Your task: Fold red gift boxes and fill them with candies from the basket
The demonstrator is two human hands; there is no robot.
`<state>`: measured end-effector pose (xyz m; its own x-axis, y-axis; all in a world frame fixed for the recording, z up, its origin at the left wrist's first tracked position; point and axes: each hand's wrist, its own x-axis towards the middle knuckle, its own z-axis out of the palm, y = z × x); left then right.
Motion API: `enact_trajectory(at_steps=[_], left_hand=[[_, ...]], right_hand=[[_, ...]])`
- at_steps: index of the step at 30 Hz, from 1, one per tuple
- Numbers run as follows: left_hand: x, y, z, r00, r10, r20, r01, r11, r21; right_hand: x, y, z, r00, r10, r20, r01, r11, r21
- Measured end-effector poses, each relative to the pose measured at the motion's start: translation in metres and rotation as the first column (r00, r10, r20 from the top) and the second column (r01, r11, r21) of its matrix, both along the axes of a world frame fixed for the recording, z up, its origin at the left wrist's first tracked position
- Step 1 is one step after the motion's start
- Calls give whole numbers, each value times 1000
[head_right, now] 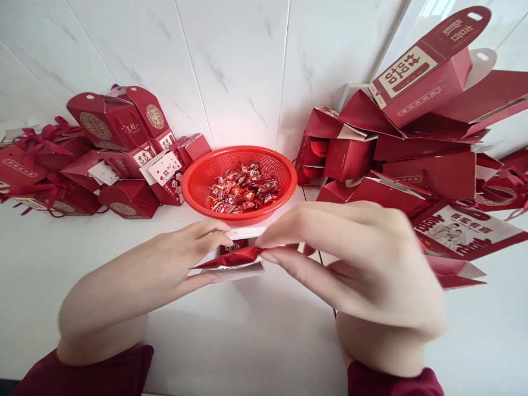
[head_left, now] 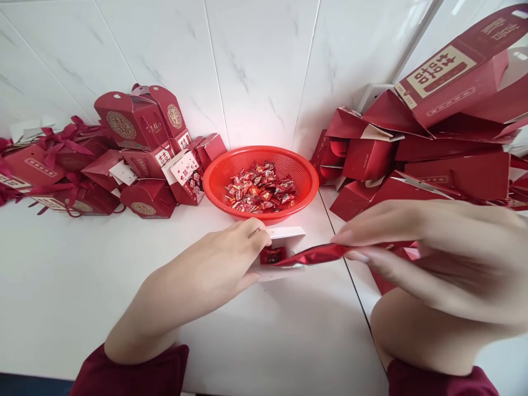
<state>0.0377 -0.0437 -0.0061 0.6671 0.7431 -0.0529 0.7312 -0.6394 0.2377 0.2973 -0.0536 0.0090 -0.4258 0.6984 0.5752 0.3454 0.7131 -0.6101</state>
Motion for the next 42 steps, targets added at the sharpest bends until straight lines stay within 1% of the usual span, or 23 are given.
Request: enact_trajectory(at_steps=[1, 3, 4, 6, 8, 10, 13, 18, 21, 24, 26, 29, 32, 36, 38, 42], left_hand=[[0, 0, -1, 1000, 11, -10, -11, 1000, -1], [-2, 1, -3, 998, 39, -43, -39, 999, 2], [-4, 0, -3, 997, 50, -60, -50, 999, 8], [-7, -1, -4, 994, 47, -95, -47, 999, 9], [-9, -3, -5, 992, 27, -126, -27, 1000, 6], [-11, -2, -6, 990, 8, -143, -6, 1000, 12], [-10, 1, -8, 993, 21, -119, -16, 999, 40], [-7, 17, -6, 996, 83, 17, -83, 997, -5], [-7, 29, -6, 990, 123, 75, -125, 992, 22], [-7, 40, -7, 990, 132, 53, -137, 987, 90], [-7, 46, -7, 990, 138, 31, -141, 984, 111], [-6, 53, -9, 988, 149, 35, -153, 980, 127], [-5, 58, -11, 990, 136, 47, -141, 979, 146], [-4, 65, -15, 993, 109, 39, -112, 988, 108], [-4, 68, -17, 994, 104, 43, -107, 990, 91], [-4, 69, -24, 990, 139, 19, -140, 988, 63]], right_hand=[[-6, 4, -3, 995, 32, 94, -35, 999, 25], [-16, 14, -10, 947, 69, 313, -96, 993, 72], [-19, 18, -13, 918, 85, 388, -114, 992, 53], [-23, 24, -18, 882, 88, 464, -109, 994, 19], [-23, 27, -20, 889, 52, 455, -61, 998, 3], [-20, 26, -20, 916, 32, 401, -23, 999, -27], [-15, 24, -18, 933, 38, 357, -13, 997, -71], [-13, 30, -23, 889, 3, 457, 18, 999, -42], [-17, 42, -32, 869, -4, 495, 28, 999, -41], [-22, 54, -40, 852, 14, 523, 44, 994, -98], [-26, 61, -44, 857, -6, 516, 78, 990, -119], [-28, 66, -46, 877, -70, 475, 123, 989, -82], [-29, 68, -47, 885, -81, 459, 124, 990, -62], [-31, 71, -50, 886, -85, 456, 125, 990, -58], [-32, 75, -51, 872, -90, 482, 132, 990, -55], [-36, 80, -53, 838, -70, 541, 127, 990, -69]])
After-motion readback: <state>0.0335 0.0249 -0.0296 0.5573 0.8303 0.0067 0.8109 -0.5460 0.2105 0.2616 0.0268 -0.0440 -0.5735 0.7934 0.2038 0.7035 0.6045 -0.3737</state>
